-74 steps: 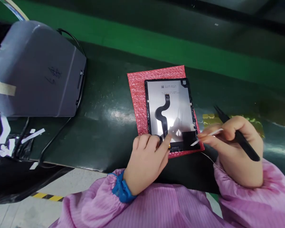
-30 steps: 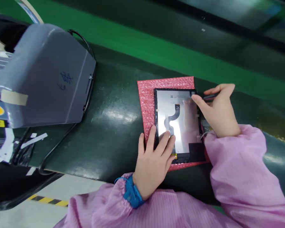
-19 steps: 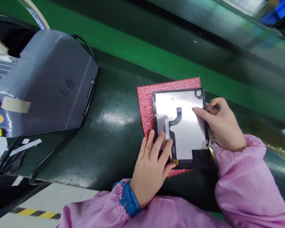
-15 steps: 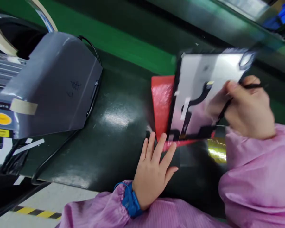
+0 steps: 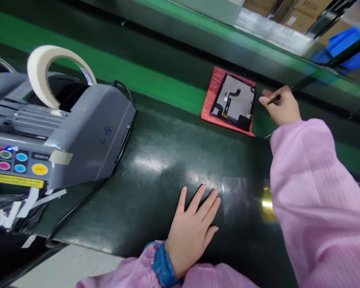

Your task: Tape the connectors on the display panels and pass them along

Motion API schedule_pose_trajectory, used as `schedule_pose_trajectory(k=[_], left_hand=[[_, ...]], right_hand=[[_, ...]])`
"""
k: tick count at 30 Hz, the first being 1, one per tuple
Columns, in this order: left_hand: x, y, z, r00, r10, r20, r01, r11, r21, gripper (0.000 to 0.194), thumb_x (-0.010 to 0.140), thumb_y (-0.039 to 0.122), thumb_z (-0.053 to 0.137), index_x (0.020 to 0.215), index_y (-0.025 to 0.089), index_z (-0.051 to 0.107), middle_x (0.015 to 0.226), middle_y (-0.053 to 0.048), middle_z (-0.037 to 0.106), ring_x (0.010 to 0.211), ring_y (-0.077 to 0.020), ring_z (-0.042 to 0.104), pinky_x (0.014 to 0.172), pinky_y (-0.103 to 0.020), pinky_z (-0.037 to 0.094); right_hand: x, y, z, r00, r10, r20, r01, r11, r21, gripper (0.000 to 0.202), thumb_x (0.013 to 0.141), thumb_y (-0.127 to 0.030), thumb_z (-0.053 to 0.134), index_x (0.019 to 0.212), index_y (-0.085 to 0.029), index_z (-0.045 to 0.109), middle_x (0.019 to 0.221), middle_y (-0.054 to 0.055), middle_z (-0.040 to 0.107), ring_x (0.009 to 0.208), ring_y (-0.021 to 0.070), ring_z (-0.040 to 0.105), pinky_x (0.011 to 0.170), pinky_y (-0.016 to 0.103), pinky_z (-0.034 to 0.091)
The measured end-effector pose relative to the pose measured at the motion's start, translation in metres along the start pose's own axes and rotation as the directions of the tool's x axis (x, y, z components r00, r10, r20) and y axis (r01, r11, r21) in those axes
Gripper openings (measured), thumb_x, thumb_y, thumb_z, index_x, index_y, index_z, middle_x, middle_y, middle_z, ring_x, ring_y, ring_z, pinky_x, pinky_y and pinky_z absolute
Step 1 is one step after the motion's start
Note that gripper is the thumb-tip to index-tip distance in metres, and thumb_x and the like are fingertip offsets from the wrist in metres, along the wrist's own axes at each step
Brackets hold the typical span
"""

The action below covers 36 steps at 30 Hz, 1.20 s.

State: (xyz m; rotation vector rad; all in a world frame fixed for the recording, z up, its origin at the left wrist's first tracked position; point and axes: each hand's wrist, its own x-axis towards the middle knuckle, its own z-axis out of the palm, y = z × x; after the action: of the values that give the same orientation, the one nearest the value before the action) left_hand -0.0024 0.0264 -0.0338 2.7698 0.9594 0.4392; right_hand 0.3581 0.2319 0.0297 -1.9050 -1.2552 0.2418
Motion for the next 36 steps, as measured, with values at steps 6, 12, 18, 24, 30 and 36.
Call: schedule_pose_trajectory(k=[6,12,18,24,30,36], left_hand=[[0.003,0.0,-0.001,1.0,0.002,-0.01,-0.002,1.0,0.013,0.049,0.109,0.049,0.042,0.146,0.021,0.06,0.162,0.0,0.053,0.148,-0.0306,0.044,0.132,-0.057,-0.008],[0.007,0.006,0.003,0.978,0.2,0.065,-0.198,0.98,-0.037,0.053,0.107,0.049,0.047,0.155,0.027,0.05,0.167,-0.006,0.045,0.153,-0.0348,0.041,0.126,-0.057,0.025],[0.015,0.007,0.008,0.959,0.279,0.049,-0.279,0.96,-0.005,0.051,0.106,0.05,0.05,0.153,0.029,0.054,0.164,-0.006,0.049,0.148,-0.0324,0.047,0.128,-0.052,0.023],[0.022,0.007,0.005,0.955,0.296,0.012,-0.296,0.955,0.03,0.044,0.108,0.045,0.047,0.146,0.029,0.062,0.158,-0.004,0.056,0.146,-0.0311,0.05,0.127,-0.049,0.025],[0.022,0.008,0.003,0.963,0.264,0.062,-0.264,0.964,-0.008,0.043,0.107,0.041,0.05,0.146,0.03,0.062,0.16,-0.005,0.054,0.15,-0.0305,0.046,0.128,-0.05,0.025],[0.022,0.009,0.003,0.963,0.254,0.088,-0.254,0.967,-0.008,0.043,0.108,0.042,0.049,0.147,0.03,0.061,0.161,-0.005,0.054,0.151,-0.0316,0.045,0.127,-0.052,0.028]], right_hand=[[-0.107,0.0,-0.048,0.989,-0.065,0.131,0.027,0.961,0.275,0.045,0.102,-0.064,0.05,0.097,-0.021,0.061,0.079,0.005,0.076,0.074,0.0167,0.075,0.072,0.031,0.054],[-0.214,0.039,-0.109,0.968,0.227,0.111,-0.252,0.853,0.456,0.043,0.095,-0.062,0.064,0.112,-0.023,0.071,0.086,0.005,0.077,0.071,0.0202,0.074,0.067,0.034,0.059],[-0.251,0.093,-0.158,0.89,0.385,-0.245,-0.308,0.902,0.303,0.053,0.087,-0.075,0.065,0.102,-0.024,0.065,0.089,0.008,0.078,0.076,0.0227,0.073,0.071,0.038,0.056],[-0.258,0.122,-0.196,0.815,0.405,-0.414,-0.305,0.908,0.288,0.039,0.09,-0.066,0.066,0.095,-0.027,0.067,0.082,0.007,0.074,0.07,0.0229,0.067,0.067,0.04,0.054],[-0.274,0.104,-0.169,0.909,0.41,-0.077,-0.352,0.853,0.386,0.041,0.092,-0.064,0.065,0.102,-0.025,0.072,0.097,0.008,0.076,0.076,0.0205,0.071,0.079,0.04,0.062],[-0.299,0.057,-0.12,0.92,0.322,0.223,-0.378,0.879,0.291,0.04,0.087,-0.061,0.074,0.095,-0.022,0.072,0.073,0.003,0.072,0.055,0.0156,0.063,0.05,0.028,0.053]])
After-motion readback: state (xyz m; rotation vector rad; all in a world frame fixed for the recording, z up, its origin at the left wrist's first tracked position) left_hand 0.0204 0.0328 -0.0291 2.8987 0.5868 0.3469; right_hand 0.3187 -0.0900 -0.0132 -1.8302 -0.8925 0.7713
